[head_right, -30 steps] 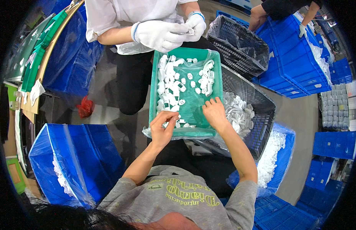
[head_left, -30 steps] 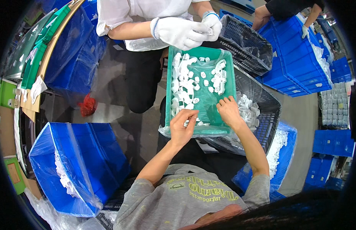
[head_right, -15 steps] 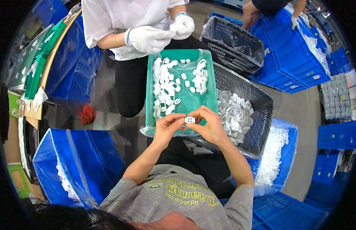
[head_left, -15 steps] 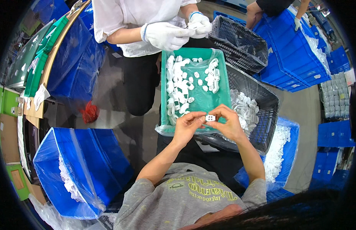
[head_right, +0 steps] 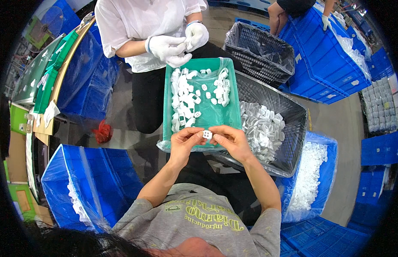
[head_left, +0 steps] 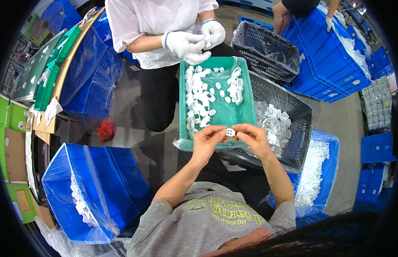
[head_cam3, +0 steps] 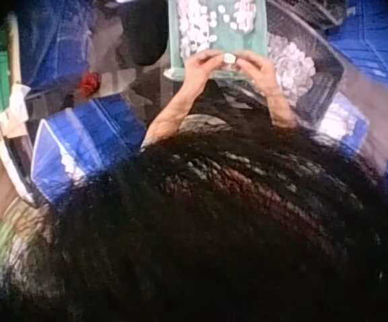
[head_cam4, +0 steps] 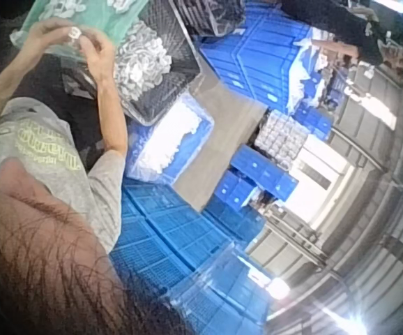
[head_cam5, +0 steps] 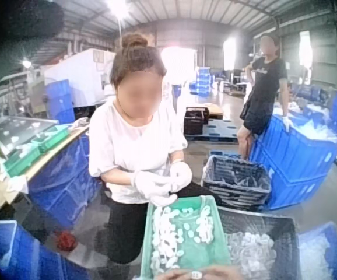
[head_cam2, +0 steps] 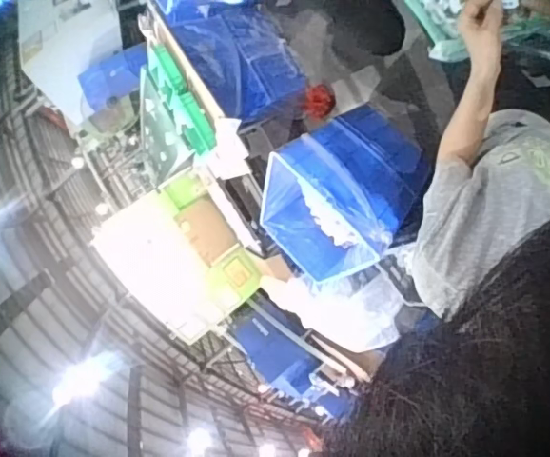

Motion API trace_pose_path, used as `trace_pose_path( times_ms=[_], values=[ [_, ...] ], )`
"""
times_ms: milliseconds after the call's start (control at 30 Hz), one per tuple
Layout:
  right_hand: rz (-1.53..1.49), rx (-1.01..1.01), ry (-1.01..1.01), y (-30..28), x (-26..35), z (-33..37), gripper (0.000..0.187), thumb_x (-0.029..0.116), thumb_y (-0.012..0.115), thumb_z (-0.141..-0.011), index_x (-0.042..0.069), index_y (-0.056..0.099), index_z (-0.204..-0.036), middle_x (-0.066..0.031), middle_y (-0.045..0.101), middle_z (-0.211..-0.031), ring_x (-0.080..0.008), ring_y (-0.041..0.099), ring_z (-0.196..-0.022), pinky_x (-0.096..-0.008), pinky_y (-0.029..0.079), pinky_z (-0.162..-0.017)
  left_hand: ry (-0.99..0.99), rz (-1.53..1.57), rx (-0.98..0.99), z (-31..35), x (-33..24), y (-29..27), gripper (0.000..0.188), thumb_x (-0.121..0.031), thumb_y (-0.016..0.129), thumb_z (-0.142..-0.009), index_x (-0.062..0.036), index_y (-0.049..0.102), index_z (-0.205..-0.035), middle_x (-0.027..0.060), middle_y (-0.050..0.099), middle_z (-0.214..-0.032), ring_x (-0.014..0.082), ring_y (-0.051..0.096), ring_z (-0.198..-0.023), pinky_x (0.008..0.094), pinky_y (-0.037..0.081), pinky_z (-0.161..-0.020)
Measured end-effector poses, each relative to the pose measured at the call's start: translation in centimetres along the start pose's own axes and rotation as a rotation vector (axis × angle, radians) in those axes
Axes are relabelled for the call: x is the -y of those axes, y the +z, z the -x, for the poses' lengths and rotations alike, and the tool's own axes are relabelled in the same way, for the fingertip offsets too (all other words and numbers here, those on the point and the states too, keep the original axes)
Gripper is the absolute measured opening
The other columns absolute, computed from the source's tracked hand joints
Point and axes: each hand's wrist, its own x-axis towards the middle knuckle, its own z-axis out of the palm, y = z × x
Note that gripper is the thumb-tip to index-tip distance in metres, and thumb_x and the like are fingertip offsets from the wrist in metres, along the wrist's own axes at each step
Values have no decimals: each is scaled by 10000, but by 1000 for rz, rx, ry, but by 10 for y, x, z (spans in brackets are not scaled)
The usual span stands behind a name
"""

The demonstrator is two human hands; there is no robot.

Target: The person sorts small white plastic components by hand, transferring them from a shared bin into separate trays.

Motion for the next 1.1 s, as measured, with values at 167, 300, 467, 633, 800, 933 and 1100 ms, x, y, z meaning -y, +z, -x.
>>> trace_pose_path(
  times_ms=[167, 300, 467, 633, 800, 933, 1100],
  values=[
    [-6, -12, 9, 2, -4, 0, 264, 62, 553, -854, -34, 548, -1100, -78, 615, -905, -127, 581, -823, -259, 473, -730, 26, -38, -24, 1, 1, 1, 153, -58, 614, -819, 28, 620, -945, 90, 637, -864, 135, 613, -741, 260, 522, -669],
    [-32, -38, 67, 5, -4, -1, 247, 14, 593, -812, -29, 548, -1051, -71, 617, -905, -118, 587, -813, -246, 479, -711, 76, -71, -34, 0, 5, 1, 127, -41, 627, -805, 32, 626, -910, 87, 634, -861, 122, 604, -736, 246, 511, -664],
    [-55, -56, 66, 13, -10, -1, 259, -14, 620, -777, 0, 534, -1021, -71, 624, -902, -114, 599, -792, -242, 484, -695, 205, -312, -13, -5, 14, -7, 103, -24, 647, -782, 24, 630, -871, 61, 624, -822, 98, 580, -701, 220, 478, -625],
    [-29, -191, 99, 3, -19, 2, 212, -23, 627, -766, 17, 540, -955, -70, 626, -898, -104, 596, -795, -238, 480, -689, 185, -366, -263, -25, -6, -24, 68, -67, 660, -776, -31, 648, -832, 30, 601, -773, 79, 545, -685, 204, 427, -607],
    [-13, -284, 11, -5, -26, 2, 166, -32, 639, -754, 27, 559, -887, -55, 625, -855, -89, 586, -765, -224, 474, -694, 583, -1390, -193, -57, -33, -63, 164, -47, 663, -693, -66, 650, -855, 52, 600, -817, 194, 571, -836, 347, 454, -759],
    [22, -308, 45, -4, -27, 4, 143, -25, 639, -762, 23, 562, -872, -32, 610, -814, -85, 577, -741, -217, 470, -686, 709, -1890, -7, -82, -18, -79, 132, -48, 583, -642, -73, 654, -751, 40, 592, -815, 219, 503, -1008, 528, 257, -970],
    [8, -273, 86, -6, -26, 7, 120, -10, 636, -775, 12, 565, -869, -30, 604, -803, -80, 565, -717, -213, 464, -653, 588, -2043, 15, -93, -10, -86, 52, -97, 612, -656, -89, 657, -681, 31, 585, -810, 218, 506, -985, 531, 264, -970]
  ],
)
